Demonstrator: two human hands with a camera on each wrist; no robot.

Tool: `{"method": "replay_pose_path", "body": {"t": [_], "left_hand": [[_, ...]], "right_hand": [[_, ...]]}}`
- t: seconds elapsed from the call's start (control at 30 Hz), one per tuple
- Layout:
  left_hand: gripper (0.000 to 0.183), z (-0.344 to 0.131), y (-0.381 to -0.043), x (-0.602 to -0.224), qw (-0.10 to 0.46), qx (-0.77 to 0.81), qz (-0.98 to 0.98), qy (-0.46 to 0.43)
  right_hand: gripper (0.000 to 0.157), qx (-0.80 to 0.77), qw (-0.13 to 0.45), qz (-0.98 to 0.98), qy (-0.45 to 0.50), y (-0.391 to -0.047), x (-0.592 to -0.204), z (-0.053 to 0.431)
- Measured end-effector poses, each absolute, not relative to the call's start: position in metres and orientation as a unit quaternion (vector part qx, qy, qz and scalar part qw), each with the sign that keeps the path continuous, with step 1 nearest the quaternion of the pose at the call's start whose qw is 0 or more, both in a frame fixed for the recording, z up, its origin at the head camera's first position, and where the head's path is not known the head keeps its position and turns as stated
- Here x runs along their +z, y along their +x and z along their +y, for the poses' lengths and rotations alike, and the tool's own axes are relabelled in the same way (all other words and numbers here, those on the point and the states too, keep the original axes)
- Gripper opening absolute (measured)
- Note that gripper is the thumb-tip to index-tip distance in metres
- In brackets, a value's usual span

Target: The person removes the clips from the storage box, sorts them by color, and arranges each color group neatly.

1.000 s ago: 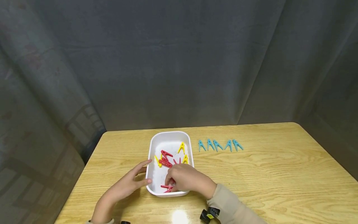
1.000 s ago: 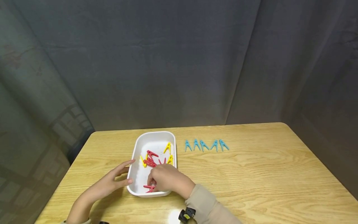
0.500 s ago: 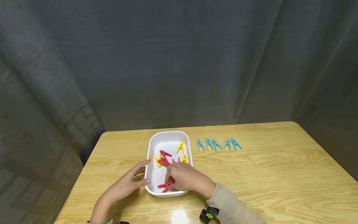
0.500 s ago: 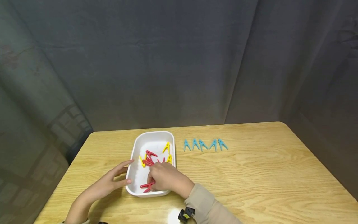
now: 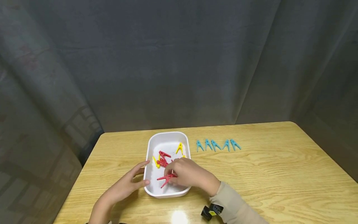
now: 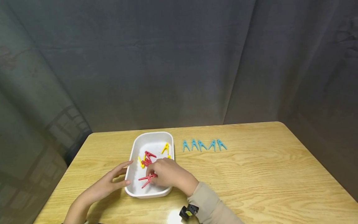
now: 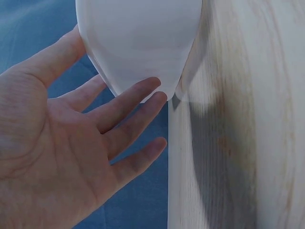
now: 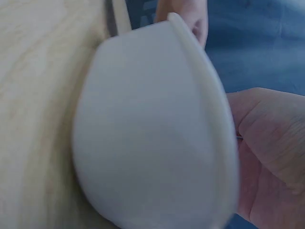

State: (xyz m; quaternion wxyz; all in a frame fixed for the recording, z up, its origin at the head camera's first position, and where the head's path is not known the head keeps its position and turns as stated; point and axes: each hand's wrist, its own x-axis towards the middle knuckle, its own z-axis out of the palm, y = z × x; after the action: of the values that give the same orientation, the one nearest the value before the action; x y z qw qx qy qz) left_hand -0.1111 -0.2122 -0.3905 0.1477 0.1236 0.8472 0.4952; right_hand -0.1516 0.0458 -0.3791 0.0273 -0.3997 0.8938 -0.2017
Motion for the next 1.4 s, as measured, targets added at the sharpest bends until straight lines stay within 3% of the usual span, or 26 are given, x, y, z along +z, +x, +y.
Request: {"method": "replay_pose_path", "body": {"t": [0.5,1.07,1.4], "left_hand": [[0.071,-0.215,-0.112,-0.393,0.145,0.495,0.849,0.118],[0.07,-0.216,-0.113,-0.393,0.148,0.499,0.845,0.122],[0.069,-0.214,-0.113,-0.392,0.149,0.499,0.846,0.116]], "right_hand": [[0.015,-0.326,0.046,0.886,-0.327,-0.167,-0.345,0.085],[0.018,-0.37,-0.044,0.882,-0.289,-0.191,-0.337,0.14],[0.016,-0.38,-0.018,0.888,-0.26,-0.197,-0.34,0.159]]}}
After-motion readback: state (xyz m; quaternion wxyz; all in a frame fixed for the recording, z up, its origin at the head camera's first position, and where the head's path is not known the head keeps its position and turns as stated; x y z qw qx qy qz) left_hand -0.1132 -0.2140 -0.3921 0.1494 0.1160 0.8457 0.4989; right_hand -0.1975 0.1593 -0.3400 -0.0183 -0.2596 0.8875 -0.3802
